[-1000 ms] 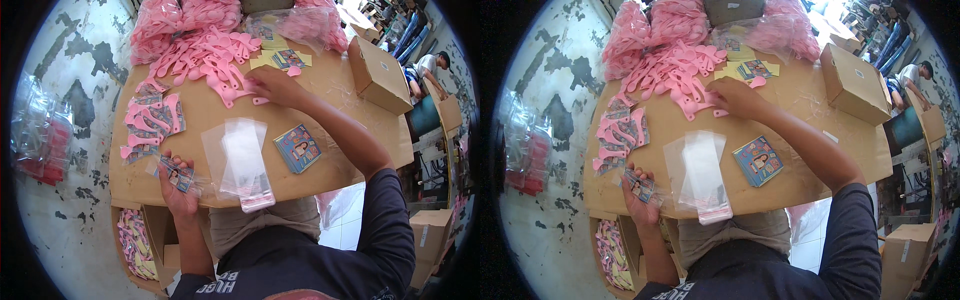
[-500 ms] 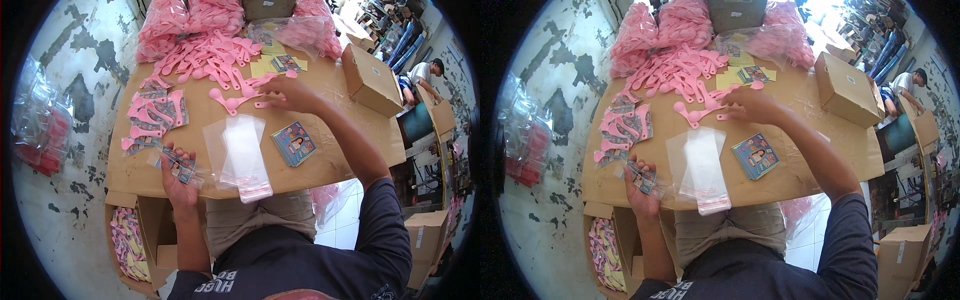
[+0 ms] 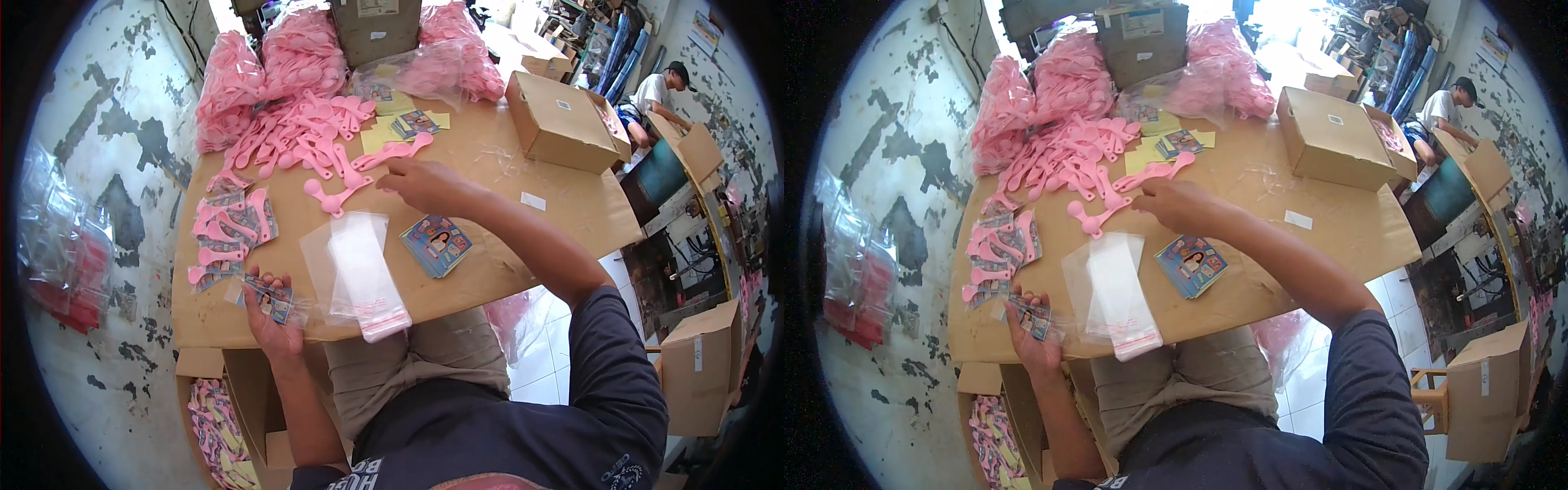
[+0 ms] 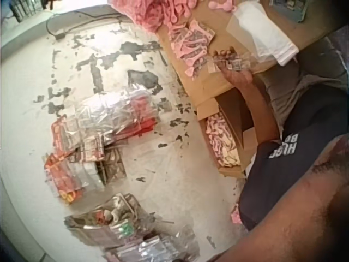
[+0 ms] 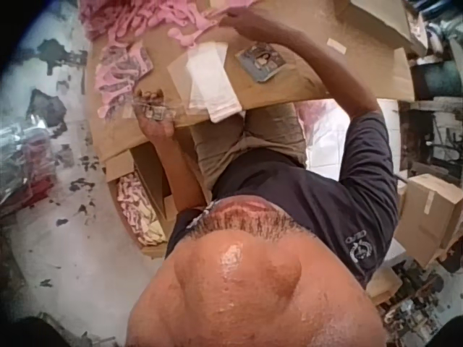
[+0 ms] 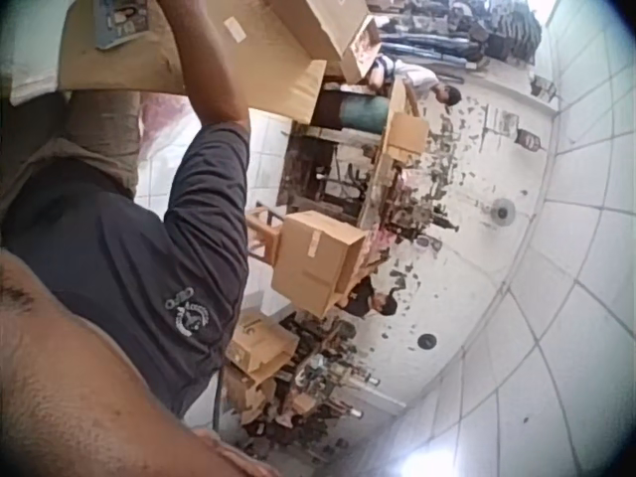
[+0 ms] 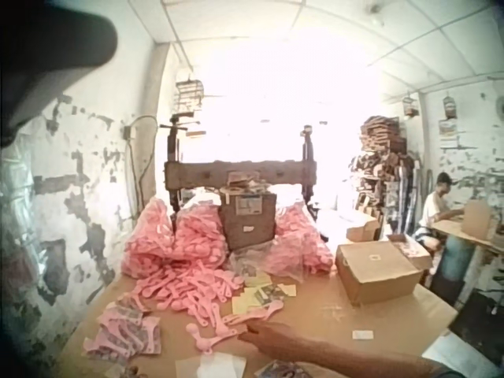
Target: Packaging plastic spoons and character cards into small plastic bags at a workstation.
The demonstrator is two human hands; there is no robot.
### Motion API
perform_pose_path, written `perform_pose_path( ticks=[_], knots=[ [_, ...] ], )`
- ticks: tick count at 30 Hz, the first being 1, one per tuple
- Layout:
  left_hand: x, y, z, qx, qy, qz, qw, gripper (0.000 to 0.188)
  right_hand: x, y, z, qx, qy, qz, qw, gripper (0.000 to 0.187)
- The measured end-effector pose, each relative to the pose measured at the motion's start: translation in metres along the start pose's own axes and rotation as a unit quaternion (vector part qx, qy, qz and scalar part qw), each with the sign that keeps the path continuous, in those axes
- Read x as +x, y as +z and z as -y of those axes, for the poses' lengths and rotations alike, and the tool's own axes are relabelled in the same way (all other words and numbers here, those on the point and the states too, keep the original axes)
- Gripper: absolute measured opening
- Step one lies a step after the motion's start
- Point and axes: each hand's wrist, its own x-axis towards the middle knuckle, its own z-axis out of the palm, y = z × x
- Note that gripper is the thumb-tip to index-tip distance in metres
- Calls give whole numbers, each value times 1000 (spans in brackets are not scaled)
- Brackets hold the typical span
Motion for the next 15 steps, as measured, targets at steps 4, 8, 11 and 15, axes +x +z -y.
perform_pose_path(
  ticks=[4,8,11,15],
  knots=[
    [-3,-2,-2,-7,1,11,1000,40,-18,-48,51,21,30,-76,996,25],
    [3,-6,1,1,7,28,1000,41,-46,-74,76,141,21,-229,963,16],
    [5,-9,1,6,12,21,1000,41,-69,-91,100,166,92,-270,944,14],
    [7,-7,1,-3,15,20,1000,41,-105,-86,118,227,173,-275,918,9]
  ],
)
